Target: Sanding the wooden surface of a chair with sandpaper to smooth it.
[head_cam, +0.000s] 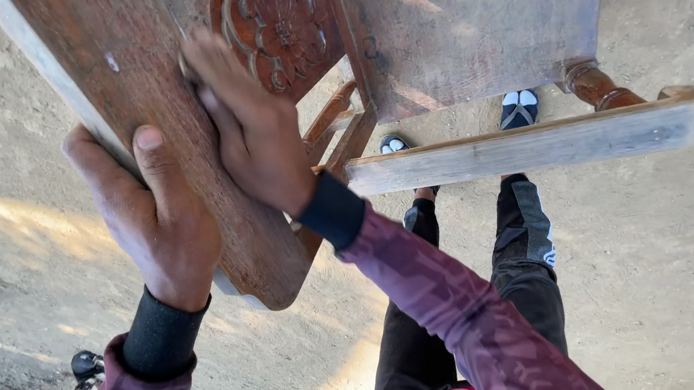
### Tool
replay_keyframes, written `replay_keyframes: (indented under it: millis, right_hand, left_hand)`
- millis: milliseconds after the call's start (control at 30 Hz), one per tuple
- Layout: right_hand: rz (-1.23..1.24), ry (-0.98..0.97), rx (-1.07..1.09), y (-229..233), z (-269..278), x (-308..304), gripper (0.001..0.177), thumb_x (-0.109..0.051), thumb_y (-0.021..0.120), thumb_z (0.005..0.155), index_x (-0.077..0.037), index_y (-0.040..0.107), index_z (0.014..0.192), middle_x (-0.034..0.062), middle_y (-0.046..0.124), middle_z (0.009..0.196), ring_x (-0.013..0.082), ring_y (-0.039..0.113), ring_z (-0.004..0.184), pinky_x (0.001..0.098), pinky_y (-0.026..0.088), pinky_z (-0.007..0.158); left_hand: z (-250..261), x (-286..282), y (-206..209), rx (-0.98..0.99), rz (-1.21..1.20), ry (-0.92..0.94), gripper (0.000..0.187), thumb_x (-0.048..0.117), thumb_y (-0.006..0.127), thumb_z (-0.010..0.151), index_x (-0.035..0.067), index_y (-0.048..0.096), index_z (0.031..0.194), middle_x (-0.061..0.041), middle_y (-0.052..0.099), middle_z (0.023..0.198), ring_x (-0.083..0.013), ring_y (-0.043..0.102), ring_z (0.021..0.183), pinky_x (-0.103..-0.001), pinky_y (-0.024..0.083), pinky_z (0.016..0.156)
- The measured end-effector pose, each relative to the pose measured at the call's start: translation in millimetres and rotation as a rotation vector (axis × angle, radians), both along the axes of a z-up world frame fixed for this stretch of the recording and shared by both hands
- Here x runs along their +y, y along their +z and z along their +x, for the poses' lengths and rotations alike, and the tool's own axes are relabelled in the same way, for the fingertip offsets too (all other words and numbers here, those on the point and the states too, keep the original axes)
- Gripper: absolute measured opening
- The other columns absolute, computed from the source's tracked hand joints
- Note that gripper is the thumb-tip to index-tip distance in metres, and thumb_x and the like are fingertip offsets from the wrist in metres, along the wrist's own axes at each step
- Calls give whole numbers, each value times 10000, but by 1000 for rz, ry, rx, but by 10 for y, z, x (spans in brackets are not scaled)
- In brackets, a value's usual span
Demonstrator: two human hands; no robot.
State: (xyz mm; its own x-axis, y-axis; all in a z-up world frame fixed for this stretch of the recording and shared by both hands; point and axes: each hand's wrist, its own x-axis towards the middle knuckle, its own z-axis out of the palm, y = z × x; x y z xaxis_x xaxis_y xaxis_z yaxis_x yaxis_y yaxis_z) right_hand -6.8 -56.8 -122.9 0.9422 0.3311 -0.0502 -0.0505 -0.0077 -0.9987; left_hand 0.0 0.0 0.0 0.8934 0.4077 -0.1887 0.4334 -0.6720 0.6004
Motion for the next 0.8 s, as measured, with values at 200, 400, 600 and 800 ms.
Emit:
replay_keyframes:
  millis: [200,400,600,800]
  right_hand:
    - [123,52,174,395,-224,-286,509,56,470,956,-80,329,1426,158,310,1526,302,295,1463,396,272,1259]
    - [94,-91,72,255,239,-45,458,28,507,1027,-105,360,1440,124,346,1552,254,362,1493,352,314,1317]
    - [98,79,102,323,-22,-232,550,95,456,891,-34,339,1413,197,346,1495,299,334,1427,372,310,1209]
    - [154,104,108,340,-6,-315,630,124,380,887,-68,233,1468,186,211,1566,339,212,1492,393,318,1238]
  left_hand:
    - [63,3,-32,11,60,15,417,361,282,1050,-14,270,1232,-115,368,1003,-196,395,883,-355,396,743]
    - [21,27,-35,2,-13,18,370,288,291,1048,-11,238,1260,-127,355,1041,-222,405,928,-357,433,777]
    - [41,-43,40,121,56,145,377,306,317,1002,-17,278,1194,-90,376,921,-174,415,784,-332,413,624]
    - [15,-26,-21,108,46,130,437,340,306,990,-20,263,1235,-84,393,919,-170,458,749,-304,460,568]
